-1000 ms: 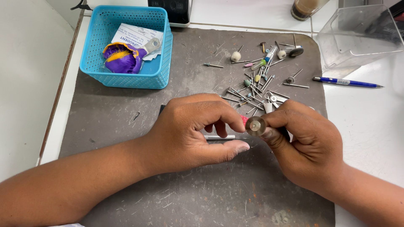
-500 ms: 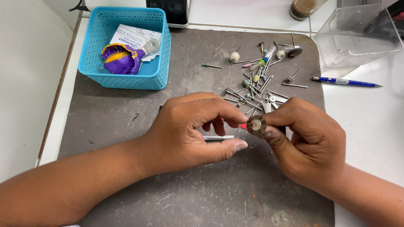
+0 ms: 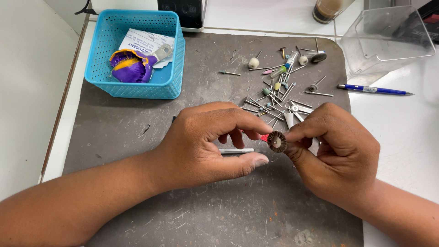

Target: The person handles a dental prosthesis and various rotary tools on a workbench. They select and attach a grinding bit to a handpiece, then grind and polish the prosthesis surface. The person also uses a sanding strip and a caliper during the process.

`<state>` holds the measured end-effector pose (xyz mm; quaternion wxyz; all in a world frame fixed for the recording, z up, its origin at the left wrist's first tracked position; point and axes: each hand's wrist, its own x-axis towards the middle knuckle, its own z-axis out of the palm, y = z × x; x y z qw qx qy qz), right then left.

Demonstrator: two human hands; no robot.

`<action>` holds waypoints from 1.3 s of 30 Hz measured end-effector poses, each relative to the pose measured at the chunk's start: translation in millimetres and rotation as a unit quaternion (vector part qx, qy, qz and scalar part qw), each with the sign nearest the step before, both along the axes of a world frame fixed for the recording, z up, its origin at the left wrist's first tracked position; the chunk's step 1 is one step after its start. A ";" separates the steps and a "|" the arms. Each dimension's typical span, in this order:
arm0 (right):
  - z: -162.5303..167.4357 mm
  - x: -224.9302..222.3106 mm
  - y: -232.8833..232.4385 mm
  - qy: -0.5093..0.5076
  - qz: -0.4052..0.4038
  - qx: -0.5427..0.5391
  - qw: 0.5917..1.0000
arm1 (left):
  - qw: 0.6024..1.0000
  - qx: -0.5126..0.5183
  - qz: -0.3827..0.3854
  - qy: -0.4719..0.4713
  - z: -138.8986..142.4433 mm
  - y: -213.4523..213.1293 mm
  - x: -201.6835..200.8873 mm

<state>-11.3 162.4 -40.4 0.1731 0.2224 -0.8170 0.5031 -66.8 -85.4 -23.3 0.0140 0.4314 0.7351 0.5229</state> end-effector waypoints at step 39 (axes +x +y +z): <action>4.6 2.6 0.9 0.036 0.053 -0.011 0.998 | 0.985 0.042 -0.111 -0.122 0.2 -1.4 0.0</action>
